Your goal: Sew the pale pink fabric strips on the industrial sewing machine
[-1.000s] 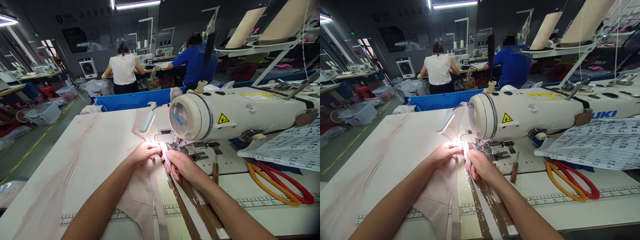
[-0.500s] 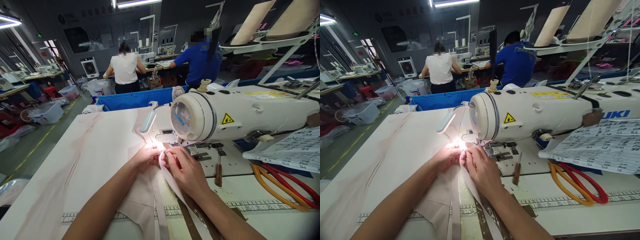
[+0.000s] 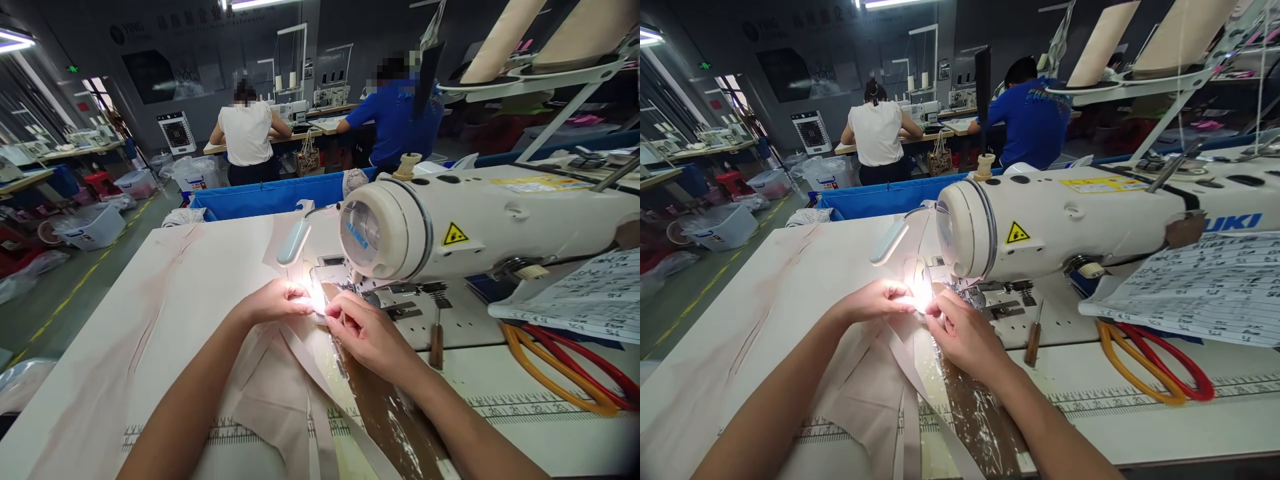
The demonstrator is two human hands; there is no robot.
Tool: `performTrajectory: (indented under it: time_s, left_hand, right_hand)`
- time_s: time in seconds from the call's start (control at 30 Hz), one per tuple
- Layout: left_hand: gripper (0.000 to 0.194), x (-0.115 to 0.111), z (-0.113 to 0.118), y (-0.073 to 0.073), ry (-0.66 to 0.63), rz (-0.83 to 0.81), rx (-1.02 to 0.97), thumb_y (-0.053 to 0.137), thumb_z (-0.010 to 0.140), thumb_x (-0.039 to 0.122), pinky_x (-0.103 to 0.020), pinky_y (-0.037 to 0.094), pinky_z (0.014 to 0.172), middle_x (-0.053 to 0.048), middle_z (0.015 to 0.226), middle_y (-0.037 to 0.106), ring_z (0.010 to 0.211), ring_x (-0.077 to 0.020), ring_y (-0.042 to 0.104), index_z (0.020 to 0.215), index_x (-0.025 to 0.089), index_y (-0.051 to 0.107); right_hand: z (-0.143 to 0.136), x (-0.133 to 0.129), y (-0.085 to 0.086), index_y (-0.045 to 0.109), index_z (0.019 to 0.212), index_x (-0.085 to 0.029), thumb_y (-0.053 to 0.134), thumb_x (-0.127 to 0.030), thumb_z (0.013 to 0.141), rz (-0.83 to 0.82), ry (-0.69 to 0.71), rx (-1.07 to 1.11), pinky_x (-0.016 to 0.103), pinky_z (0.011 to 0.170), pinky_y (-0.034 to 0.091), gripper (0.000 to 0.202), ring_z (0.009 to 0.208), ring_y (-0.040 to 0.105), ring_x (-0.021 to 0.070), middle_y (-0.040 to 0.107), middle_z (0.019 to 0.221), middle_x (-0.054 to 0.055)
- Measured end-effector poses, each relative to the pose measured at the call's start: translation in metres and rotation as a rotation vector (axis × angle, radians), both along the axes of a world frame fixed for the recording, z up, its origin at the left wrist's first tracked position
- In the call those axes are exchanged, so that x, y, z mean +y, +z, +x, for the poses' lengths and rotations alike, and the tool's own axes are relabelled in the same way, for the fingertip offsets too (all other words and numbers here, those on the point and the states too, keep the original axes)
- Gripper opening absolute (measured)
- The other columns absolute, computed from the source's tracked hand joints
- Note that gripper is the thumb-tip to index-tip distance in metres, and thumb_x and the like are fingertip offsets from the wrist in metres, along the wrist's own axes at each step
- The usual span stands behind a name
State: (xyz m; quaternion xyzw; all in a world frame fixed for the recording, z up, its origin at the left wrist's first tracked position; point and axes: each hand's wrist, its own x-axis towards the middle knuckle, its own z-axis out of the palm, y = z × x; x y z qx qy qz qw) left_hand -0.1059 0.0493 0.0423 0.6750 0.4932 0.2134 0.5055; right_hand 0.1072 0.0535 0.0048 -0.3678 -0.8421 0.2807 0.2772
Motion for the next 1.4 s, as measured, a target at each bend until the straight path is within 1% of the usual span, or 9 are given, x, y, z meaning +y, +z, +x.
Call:
performTrajectory:
  time_s: [0.1,0.23,0.37,0.5,0.6,0.8,0.9,1.2,1.4]
  left_hand:
    - [0.025,0.001,-0.003,0.002,-0.071,0.008,0.024,0.058,0.077,0.035,-0.026,0.024,0.058,0.005,0.063,0.036,0.061,-0.0105,0.033,0.063,0.018,0.047]
    - [0.031,-0.001,0.001,0.005,-0.170,-0.011,0.046,0.059,0.078,0.038,-0.026,0.025,0.059,0.005,0.063,0.034,0.060,-0.0101,0.030,0.061,0.019,0.042]
    - [0.024,-0.003,0.004,0.008,-0.223,-0.013,0.049,0.060,0.079,0.041,-0.026,0.029,0.063,0.003,0.070,0.045,0.067,-0.0123,0.039,0.076,0.019,0.054]
    - [0.038,-0.002,0.003,0.006,-0.134,0.054,0.137,0.065,0.075,0.045,-0.026,0.026,0.059,0.005,0.065,0.036,0.063,-0.0115,0.033,0.064,0.020,0.039]
    - [0.044,0.000,0.000,0.003,-0.124,0.073,0.121,0.064,0.076,0.047,-0.026,0.022,0.057,0.006,0.064,0.028,0.060,-0.0104,0.027,0.062,0.021,0.031]
    - [0.040,0.004,-0.008,0.001,-0.144,0.006,0.026,0.066,0.075,0.044,-0.026,0.022,0.056,0.006,0.065,0.031,0.061,-0.0105,0.031,0.064,0.020,0.037]
    - [0.044,0.005,-0.012,-0.002,-0.078,-0.008,-0.043,0.070,0.073,0.045,-0.026,0.022,0.055,0.006,0.064,0.029,0.060,-0.0096,0.030,0.062,0.020,0.035]
    - [0.029,0.009,-0.015,-0.010,0.016,-0.081,-0.059,0.070,0.072,0.036,-0.025,0.033,0.057,0.005,0.061,0.042,0.061,-0.0107,0.042,0.062,0.017,0.051]
    - [0.024,0.008,-0.015,-0.012,0.064,-0.121,-0.062,0.072,0.069,0.037,-0.024,0.040,0.063,0.001,0.074,0.058,0.070,-0.0130,0.051,0.080,0.015,0.068]
  right_hand:
    - [0.000,-0.001,-0.001,0.056,0.108,-0.022,0.045,-0.037,0.094,-0.105,0.047,0.108,0.028,0.055,0.042,0.023,0.060,0.050,0.0128,0.057,0.103,0.006]
    - [-0.001,-0.002,-0.005,0.051,0.126,-0.022,0.040,-0.043,0.097,-0.286,0.116,0.116,0.027,0.053,0.039,0.037,0.056,0.048,0.0153,0.051,0.069,-0.002]
    - [-0.005,-0.002,-0.006,0.057,0.116,-0.022,0.047,-0.045,0.093,-0.365,0.100,0.154,0.026,0.052,0.036,0.033,0.058,0.047,0.0143,0.057,0.080,0.001]
    - [-0.006,-0.001,-0.005,0.061,0.106,-0.021,0.052,-0.048,0.088,-0.388,0.036,0.152,0.025,0.048,0.030,0.033,0.051,0.041,0.0131,0.053,0.069,-0.002]
    - [-0.006,-0.001,-0.004,0.061,0.093,-0.021,0.054,-0.048,0.087,-0.318,0.006,0.138,0.026,0.049,0.030,0.028,0.050,0.039,0.0135,0.046,0.060,-0.004]
    - [-0.006,-0.001,-0.002,0.047,0.068,-0.021,0.053,-0.038,0.089,-0.088,0.047,0.122,0.028,0.055,0.034,0.027,0.057,0.041,0.0117,0.054,0.087,0.002]
    - [-0.006,-0.002,0.000,0.040,0.062,-0.022,0.049,-0.038,0.090,-0.059,0.069,0.049,0.029,0.055,0.032,0.034,0.058,0.041,0.0140,0.054,0.073,0.001]
    - [-0.006,-0.005,-0.009,0.053,0.084,-0.020,0.042,-0.044,0.093,-0.479,0.074,-0.030,0.026,0.045,0.034,0.028,0.042,0.043,0.0110,0.070,0.073,0.002]
    - [-0.010,-0.009,-0.007,0.050,0.081,-0.022,0.041,-0.045,0.091,-0.397,0.032,-0.066,0.026,0.043,0.031,0.027,0.042,0.046,0.0124,0.070,0.068,0.000]
